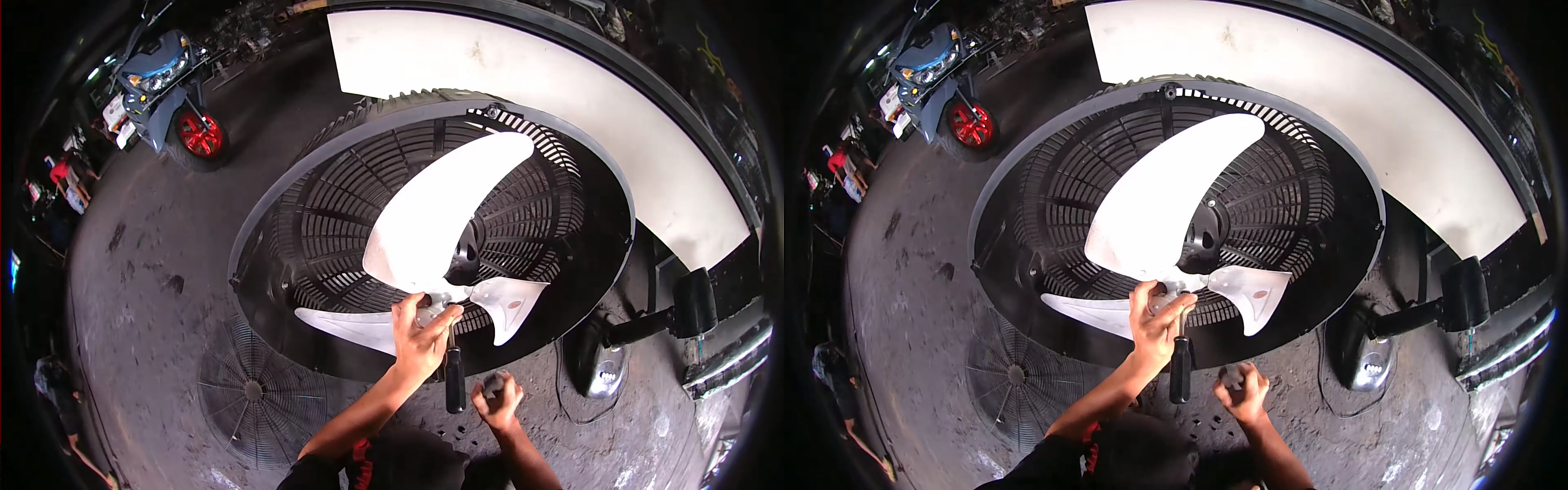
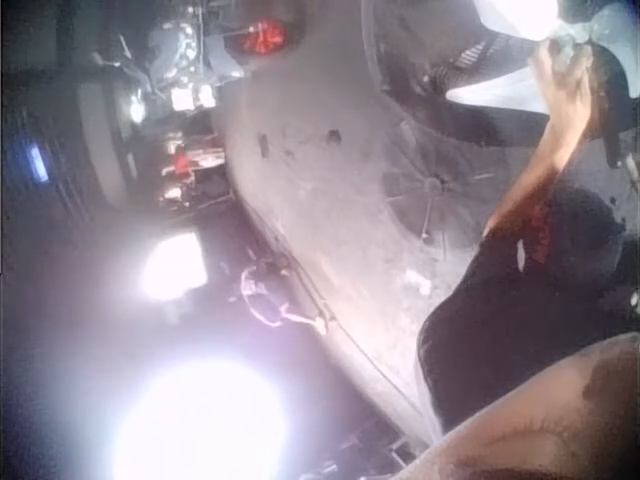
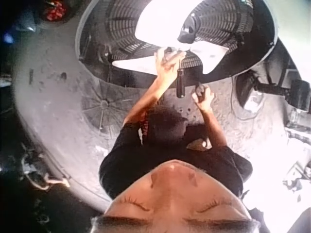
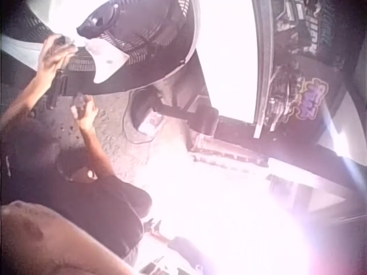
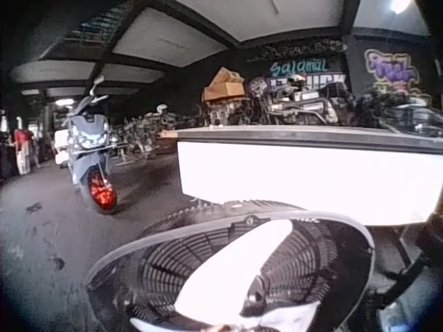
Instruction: Dismantling a large pedestal fan for repair by removing housing and blades.
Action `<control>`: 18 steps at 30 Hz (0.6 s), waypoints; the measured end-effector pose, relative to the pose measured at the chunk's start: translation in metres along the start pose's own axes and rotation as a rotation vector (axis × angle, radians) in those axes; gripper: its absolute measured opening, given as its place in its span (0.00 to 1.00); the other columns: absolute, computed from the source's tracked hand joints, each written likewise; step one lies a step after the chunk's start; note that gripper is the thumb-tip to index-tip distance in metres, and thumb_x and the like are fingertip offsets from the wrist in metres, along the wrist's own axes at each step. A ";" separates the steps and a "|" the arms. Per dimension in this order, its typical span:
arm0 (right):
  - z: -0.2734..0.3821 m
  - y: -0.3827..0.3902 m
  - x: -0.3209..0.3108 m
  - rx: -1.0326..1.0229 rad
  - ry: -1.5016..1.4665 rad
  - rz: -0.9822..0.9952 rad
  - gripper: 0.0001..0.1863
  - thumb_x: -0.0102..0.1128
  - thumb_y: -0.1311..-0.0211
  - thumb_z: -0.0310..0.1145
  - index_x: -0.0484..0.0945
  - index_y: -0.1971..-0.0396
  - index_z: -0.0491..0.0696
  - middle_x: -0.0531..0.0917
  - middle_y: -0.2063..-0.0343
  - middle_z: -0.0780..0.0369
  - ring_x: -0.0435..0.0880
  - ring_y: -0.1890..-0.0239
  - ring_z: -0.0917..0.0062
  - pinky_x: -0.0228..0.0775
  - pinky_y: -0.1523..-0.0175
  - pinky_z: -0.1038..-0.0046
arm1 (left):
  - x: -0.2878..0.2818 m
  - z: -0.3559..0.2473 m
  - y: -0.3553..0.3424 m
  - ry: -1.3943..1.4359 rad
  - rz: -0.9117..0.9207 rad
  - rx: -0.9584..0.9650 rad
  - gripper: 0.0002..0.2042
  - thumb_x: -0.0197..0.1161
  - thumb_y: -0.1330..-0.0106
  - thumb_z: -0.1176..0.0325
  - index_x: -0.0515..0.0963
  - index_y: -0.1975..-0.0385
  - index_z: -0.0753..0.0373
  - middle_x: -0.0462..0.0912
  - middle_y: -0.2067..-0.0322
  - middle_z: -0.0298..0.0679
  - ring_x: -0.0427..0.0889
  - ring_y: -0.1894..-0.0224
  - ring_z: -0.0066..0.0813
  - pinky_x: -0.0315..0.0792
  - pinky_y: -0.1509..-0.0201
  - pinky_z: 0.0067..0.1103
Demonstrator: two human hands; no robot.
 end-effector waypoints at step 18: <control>-0.063 0.024 0.030 0.223 -0.127 0.394 0.25 0.69 0.54 0.42 0.74 0.58 0.45 0.82 0.68 0.53 0.80 0.68 0.57 0.72 0.58 0.60 | -0.012 0.001 -0.003 0.161 0.118 -0.044 0.19 0.68 0.54 0.82 0.86 0.61 0.55 0.66 0.51 0.48 0.73 0.55 0.38 0.72 0.57 0.27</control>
Point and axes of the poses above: each hand's wrist, its own y-axis away from the middle knuckle, its own x-axis out of the palm, z = x × y, the point moved 1 cm from there along -y, towards the middle knuckle
